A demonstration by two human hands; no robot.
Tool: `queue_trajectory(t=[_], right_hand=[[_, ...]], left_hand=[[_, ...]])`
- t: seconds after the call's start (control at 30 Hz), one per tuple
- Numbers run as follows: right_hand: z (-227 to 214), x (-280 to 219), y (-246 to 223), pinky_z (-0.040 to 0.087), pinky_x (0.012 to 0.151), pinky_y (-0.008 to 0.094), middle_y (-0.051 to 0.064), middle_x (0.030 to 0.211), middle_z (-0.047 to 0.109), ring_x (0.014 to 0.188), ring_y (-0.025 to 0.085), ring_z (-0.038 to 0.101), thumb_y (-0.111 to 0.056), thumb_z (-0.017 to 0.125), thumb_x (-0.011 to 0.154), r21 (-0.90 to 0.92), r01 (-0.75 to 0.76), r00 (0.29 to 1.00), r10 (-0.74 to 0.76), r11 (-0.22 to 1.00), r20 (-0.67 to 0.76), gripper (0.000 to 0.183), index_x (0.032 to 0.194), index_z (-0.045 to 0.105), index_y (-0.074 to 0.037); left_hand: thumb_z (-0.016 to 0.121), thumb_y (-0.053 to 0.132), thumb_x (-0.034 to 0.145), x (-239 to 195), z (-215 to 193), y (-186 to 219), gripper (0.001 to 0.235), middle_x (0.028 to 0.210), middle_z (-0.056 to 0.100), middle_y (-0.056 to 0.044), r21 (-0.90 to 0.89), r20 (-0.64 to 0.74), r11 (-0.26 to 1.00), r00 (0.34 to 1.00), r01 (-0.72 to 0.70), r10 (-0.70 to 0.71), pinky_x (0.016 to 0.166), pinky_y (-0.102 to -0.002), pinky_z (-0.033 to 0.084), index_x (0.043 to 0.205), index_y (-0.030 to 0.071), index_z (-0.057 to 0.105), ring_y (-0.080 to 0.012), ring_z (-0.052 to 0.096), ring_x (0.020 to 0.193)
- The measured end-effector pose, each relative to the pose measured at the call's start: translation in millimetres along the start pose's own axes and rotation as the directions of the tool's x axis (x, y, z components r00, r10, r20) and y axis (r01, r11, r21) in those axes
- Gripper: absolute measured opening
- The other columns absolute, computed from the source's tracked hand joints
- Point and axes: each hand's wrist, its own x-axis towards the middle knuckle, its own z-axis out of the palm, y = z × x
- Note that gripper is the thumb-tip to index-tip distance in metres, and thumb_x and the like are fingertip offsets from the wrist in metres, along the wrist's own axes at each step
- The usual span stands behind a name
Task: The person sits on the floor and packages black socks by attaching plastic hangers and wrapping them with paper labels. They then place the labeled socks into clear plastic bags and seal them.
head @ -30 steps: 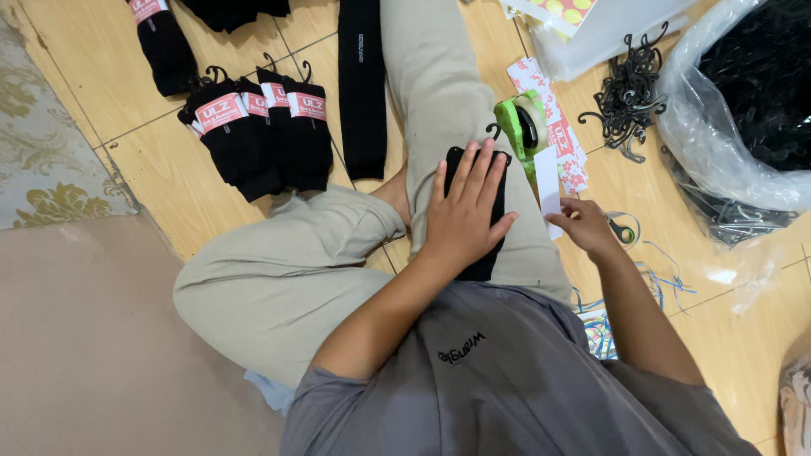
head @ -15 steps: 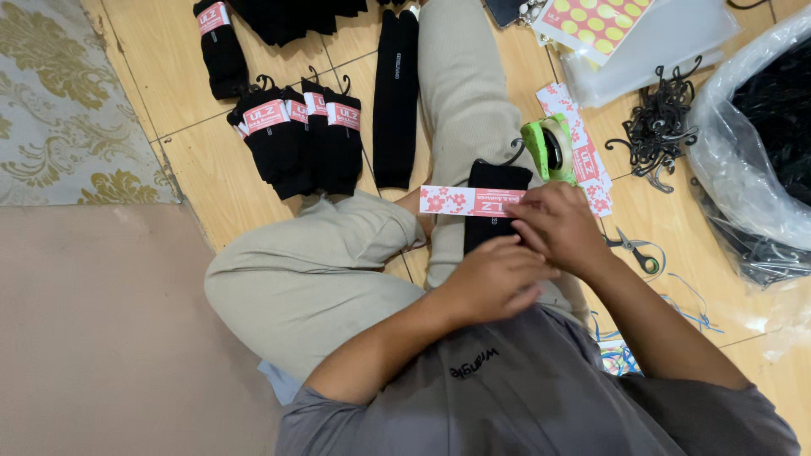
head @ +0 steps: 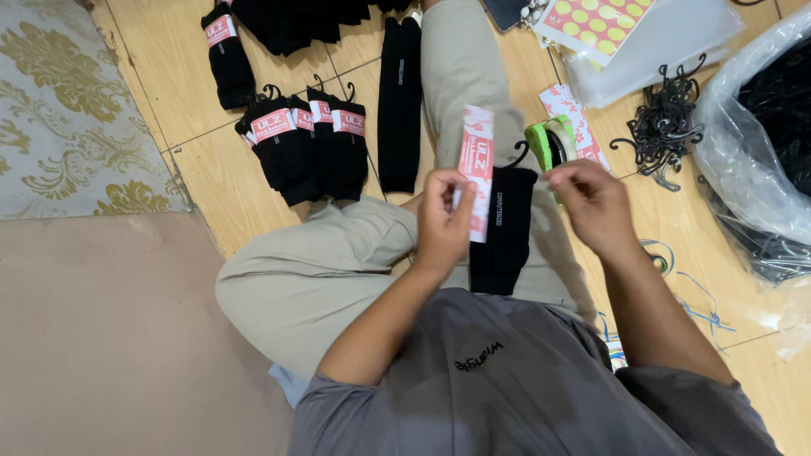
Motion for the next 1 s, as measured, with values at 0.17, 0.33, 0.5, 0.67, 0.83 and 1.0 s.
queue_trajectory(t=[0.17,0.33,0.5,0.67,0.83,1.0], right_hand=[[26,6,-32,0.054,0.081,0.033,0.01,0.092,0.072,0.085,0.016,0.063,-0.01,0.075,0.097,0.12,-0.183,0.962,0.153,0.976,0.224,0.016,0.112,0.076,-0.005],[5,34,-35,0.05,0.075,0.036,0.016,0.077,0.068,0.072,0.022,0.059,-0.001,0.071,0.095,-0.037,-0.24,0.897,0.236,0.97,0.375,0.021,0.116,0.075,-0.002],[5,34,16,0.041,0.059,0.026,0.006,0.064,0.062,0.053,0.016,0.054,-0.007,0.085,0.079,-0.047,-0.395,0.849,0.384,0.917,0.363,0.057,0.127,0.055,-0.008],[-6,30,46,0.033,0.052,0.024,0.003,0.055,0.055,0.048,0.013,0.046,-0.006,0.087,0.076,-0.025,-0.389,0.826,0.361,0.921,0.433,0.046,0.116,0.065,0.003],[-35,23,-37,0.038,0.053,0.03,0.007,0.056,0.057,0.051,0.017,0.05,-0.01,0.089,0.076,-0.126,-0.146,0.912,0.183,0.981,0.367,0.025,0.096,0.075,-0.002],[-62,16,-111,0.041,0.095,0.045,0.007,0.127,0.078,0.12,0.036,0.075,0.012,0.057,0.081,-0.453,0.653,0.752,-0.59,0.606,0.295,0.028,0.098,0.063,-0.009]], left_hand=[[0.072,0.015,0.094,-44,25,5,0.013,0.095,0.063,-0.009,0.037,0.246,0.997,0.968,-0.061,0.05,0.076,-0.035,0.055,0.104,0.012,0.063,-0.0297,0.066,0.091],[0.072,0.017,0.092,-43,8,13,0.012,0.084,0.07,-0.008,0.147,0.522,0.989,0.85,-0.002,-0.076,0.065,-0.03,0.061,0.103,0.014,0.069,-0.0228,0.072,0.078],[0.077,0.034,0.089,14,-1,-22,0.055,0.127,0.063,-0.009,0.577,0.308,0.73,0.925,-0.366,0.22,0.109,-0.056,0.044,0.138,0.017,0.059,-0.0388,0.053,0.131],[0.073,0.041,0.088,39,-16,-6,0.054,0.104,0.072,-0.01,0.63,0.425,0.776,0.822,0.032,-0.379,0.104,-0.053,0.037,0.134,0.017,0.058,-0.0366,0.063,0.114],[0.074,0.044,0.09,27,-30,43,0.03,0.084,0.058,0.003,0.559,0.476,0.765,0.879,-0.32,0.019,0.096,-0.048,0.041,0.108,0.023,0.067,-0.0239,0.059,0.096],[0.068,0.002,0.097,31,-29,127,0.017,0.078,0.057,0.002,0.503,0.486,0.121,0.396,-0.856,0.779,0.073,-0.034,0.041,0.1,0.016,0.077,-0.0165,0.062,0.081]])
